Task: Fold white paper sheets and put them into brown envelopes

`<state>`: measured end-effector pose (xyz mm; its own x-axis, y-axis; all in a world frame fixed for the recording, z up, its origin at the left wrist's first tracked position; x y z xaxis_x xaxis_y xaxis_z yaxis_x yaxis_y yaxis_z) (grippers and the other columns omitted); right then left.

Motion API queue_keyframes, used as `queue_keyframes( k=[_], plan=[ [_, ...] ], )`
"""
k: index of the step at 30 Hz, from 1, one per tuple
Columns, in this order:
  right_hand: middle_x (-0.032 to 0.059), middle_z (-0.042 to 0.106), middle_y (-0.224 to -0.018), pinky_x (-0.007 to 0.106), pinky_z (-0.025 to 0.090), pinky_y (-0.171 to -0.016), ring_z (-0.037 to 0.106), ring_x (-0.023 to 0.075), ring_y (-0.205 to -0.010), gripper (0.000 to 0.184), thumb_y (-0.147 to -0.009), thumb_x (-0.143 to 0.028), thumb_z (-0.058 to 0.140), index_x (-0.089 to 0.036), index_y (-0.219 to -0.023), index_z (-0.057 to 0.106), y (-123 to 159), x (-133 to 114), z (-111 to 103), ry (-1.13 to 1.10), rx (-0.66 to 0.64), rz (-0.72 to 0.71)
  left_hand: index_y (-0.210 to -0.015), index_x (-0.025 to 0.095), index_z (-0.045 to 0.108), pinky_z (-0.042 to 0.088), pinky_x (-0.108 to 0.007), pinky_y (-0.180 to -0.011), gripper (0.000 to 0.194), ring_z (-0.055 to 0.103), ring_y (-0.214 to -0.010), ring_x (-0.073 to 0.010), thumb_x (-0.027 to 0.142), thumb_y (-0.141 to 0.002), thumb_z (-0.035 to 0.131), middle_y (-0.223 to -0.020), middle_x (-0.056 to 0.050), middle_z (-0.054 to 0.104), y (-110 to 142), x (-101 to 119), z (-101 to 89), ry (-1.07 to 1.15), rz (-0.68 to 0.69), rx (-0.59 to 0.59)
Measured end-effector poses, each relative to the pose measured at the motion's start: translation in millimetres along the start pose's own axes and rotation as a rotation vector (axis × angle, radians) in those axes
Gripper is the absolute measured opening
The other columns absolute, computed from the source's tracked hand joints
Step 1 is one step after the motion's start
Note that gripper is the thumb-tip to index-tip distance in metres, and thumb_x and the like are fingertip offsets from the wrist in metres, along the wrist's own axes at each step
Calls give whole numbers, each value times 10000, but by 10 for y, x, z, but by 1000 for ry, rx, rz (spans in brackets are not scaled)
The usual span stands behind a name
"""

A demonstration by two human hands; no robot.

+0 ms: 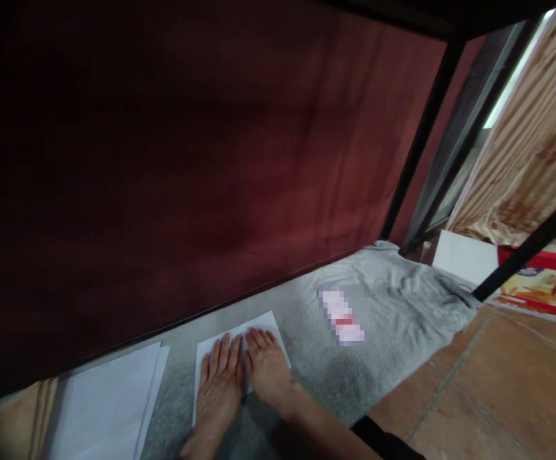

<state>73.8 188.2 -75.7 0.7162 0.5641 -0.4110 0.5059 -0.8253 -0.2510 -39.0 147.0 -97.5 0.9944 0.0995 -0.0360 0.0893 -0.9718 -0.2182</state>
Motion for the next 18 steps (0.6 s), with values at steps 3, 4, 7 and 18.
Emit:
queue_keyframes(
  k=[3, 4, 7, 18],
  plan=[
    [94, 467, -1536, 450, 334, -1187, 424, 235, -1414, 458, -1064, -354, 359, -186, -1472, 482, -97, -138, 21, -56, 7, -79, -1448, 178, 506, 200, -519, -1221, 584, 290, -1497, -286, 100, -888, 364, -1586, -98, 395, 2, -3, 7, -77, 28, -60],
    [90, 457, -1543, 457, 332, -1187, 413, 237, -1422, 476, -1066, -390, 353, -197, -1489, 458, -113, -167, 37, -68, 3, -93, -1446, 179, 508, 200, -514, -1222, 594, 293, -1496, -284, 81, -879, 361, -1583, -99, 397, 3, -4, 9, -92, 42, -76],
    [79, 450, -1549, 460, 316, -1196, 397, 234, -1433, 509, -1067, -455, 329, -235, -1519, 410, -120, -185, 87, -91, 5, -88, -1441, 180, 514, 204, -506, -1222, 602, 315, -1487, -280, 62, -875, 351, -1563, -108, 430, 1, -21, 21, -107, 65, -101],
    [105, 357, -1593, 446, 300, -1205, 330, 260, -1470, 588, -1046, -528, 341, -184, -1515, 419, -110, 106, 119, 12, -3, 12, -1315, 125, 639, 286, -530, -1180, 540, 340, -1469, -324, 128, -897, 298, -1535, -160, 467, 6, -229, 33, -121, 43, -19]
  ],
)
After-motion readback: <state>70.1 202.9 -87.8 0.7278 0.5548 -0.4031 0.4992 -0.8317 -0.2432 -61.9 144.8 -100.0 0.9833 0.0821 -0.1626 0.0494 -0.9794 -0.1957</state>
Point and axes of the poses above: each hand's wrist, its own y-axis away from the middle knuckle, its own z-axis out of the palm, x = y × z, the point moved 5 cm from there along -y, towards the middle knuckle
